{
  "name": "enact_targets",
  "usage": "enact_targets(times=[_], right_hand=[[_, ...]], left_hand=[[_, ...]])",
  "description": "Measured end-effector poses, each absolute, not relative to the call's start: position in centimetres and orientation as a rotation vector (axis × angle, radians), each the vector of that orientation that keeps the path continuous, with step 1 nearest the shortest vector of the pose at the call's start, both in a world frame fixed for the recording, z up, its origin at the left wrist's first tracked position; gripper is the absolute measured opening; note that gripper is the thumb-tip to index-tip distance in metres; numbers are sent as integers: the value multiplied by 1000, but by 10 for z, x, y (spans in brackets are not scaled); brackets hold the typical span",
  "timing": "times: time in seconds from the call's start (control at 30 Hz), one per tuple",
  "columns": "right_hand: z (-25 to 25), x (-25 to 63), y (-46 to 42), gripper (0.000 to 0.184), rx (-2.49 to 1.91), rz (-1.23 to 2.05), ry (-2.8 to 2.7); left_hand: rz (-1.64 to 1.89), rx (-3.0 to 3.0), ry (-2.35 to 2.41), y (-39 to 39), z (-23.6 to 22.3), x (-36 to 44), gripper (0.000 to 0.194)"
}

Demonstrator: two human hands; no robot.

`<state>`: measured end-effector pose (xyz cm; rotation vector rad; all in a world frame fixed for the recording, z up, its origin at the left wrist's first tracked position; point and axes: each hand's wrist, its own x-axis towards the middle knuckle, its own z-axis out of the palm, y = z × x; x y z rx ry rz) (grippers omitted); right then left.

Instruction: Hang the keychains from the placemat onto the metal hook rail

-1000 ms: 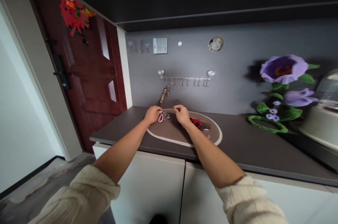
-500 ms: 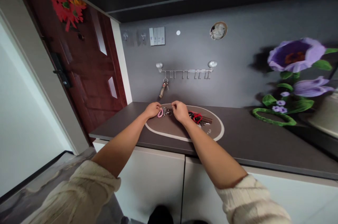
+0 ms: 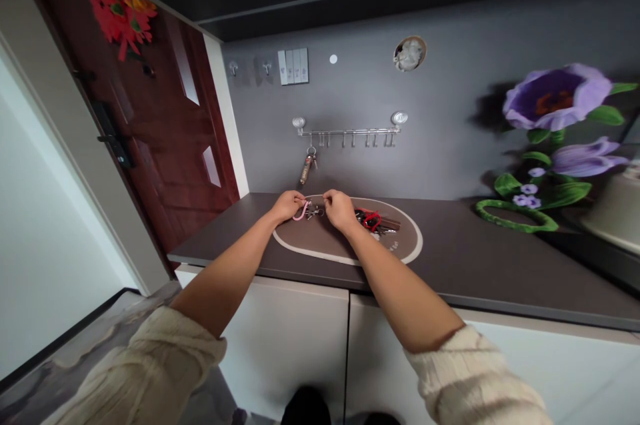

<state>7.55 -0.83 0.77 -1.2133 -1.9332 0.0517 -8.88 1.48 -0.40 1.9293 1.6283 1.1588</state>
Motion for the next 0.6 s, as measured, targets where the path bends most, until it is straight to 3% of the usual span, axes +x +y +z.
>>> enact_targets(times=[0.6], right_hand=[[4,73,-6,15,-1157,130,-1908]], left_hand=[[1384,1743,1122,2,11,-80,17]])
